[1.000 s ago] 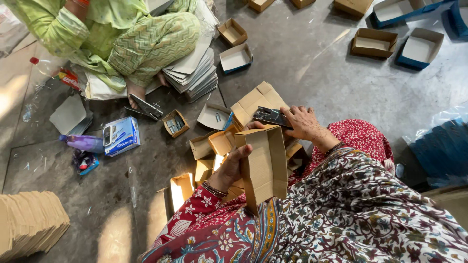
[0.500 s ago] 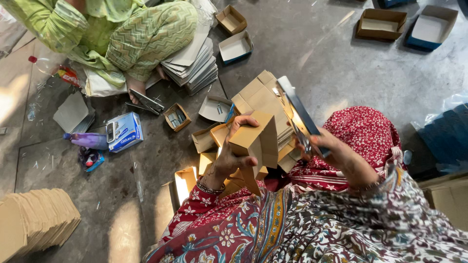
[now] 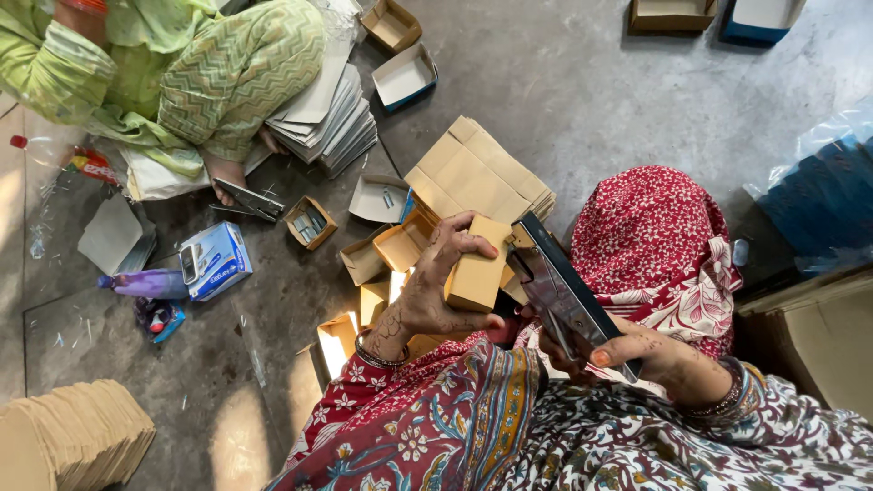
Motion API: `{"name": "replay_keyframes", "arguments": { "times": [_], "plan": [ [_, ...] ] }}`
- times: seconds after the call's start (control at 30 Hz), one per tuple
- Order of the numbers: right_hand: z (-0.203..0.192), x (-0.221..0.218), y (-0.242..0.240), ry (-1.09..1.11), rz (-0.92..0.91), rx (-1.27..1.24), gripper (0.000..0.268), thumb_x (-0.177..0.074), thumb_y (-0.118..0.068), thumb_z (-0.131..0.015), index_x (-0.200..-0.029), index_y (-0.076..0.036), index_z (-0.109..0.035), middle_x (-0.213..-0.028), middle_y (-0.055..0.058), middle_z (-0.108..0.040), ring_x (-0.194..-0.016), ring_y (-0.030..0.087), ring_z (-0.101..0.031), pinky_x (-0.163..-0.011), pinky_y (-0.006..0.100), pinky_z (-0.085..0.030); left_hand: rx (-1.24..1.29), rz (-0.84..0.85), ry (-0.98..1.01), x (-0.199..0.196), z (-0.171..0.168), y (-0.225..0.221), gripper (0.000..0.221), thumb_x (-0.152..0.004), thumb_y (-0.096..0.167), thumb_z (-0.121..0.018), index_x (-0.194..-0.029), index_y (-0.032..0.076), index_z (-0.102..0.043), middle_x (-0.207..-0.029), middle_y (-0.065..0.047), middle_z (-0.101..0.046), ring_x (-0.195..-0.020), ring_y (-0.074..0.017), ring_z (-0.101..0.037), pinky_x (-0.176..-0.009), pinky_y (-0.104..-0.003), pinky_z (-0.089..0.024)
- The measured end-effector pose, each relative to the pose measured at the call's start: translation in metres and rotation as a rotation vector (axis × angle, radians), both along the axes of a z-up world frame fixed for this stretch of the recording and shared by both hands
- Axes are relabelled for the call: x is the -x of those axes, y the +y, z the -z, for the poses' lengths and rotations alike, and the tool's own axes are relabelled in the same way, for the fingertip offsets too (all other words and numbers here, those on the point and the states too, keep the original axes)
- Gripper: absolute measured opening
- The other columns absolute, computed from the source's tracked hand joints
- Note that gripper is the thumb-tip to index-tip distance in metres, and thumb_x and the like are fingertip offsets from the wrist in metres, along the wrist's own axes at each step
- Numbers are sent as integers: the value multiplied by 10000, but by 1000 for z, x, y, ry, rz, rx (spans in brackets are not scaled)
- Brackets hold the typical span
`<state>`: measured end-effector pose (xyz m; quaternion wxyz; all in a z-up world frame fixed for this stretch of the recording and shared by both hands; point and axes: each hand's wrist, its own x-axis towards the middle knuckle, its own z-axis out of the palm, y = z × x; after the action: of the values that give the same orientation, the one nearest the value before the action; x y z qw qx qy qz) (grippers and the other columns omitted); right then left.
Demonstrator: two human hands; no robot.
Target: The person sits on the floor and uses a handheld stapler to close small cardboard boxes. They pick up each box, fold the flaps, and staple them shut before placing the finished box into a growing stack. Another person works nearby with similar materials.
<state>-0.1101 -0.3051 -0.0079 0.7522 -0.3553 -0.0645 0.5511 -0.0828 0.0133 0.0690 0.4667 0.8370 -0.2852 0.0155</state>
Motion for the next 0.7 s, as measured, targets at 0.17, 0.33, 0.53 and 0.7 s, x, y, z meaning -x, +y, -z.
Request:
{"name": "replay_keyframes", "arguments": {
  "times": [0.17,0.33,0.53,0.7],
  "plan": [
    [-7,-5,11,-47,19,40,819,-607,-187,-694,-1377,2,-487,-972,103,-617,-812,202,-616,-610,343,-516,-29,20,-14,0,-6,-4,839,-662,474,-966,-1330,193,-545,-1493,-211,-459,-1446,-404,-469,-1174,-515,-445],
    [11,-3,18,-321,77,113,530,-627,-161,-608,-1117,43,-614,-760,84,-634,-657,177,-631,-542,297,-507,-121,18,-48,0,-5,-5,802,-656,471,-972,-1295,209,-565,-1500,-215,-440,-1445,-413,-441,-1183,-527,-419],
    [26,19,34,-184,145,255,300,-757,-66,-672,-1021,36,-571,-669,98,-600,-516,195,-559,-453,319,-450,-136,64,4,-2,-1,-5,819,-643,487,-964,-1295,205,-554,-1511,-221,-417,-1463,-432,-395,-1184,-531,-387],
    [6,12,32,-229,39,76,588,-722,-74,-646,-1295,-32,-520,-1030,124,-708,-975,199,-714,-871,333,-570,-144,43,39,-3,3,-2,817,-680,514,-948,-1315,199,-542,-1520,-211,-418,-1485,-427,-391,-1208,-534,-378]
  ]
}}
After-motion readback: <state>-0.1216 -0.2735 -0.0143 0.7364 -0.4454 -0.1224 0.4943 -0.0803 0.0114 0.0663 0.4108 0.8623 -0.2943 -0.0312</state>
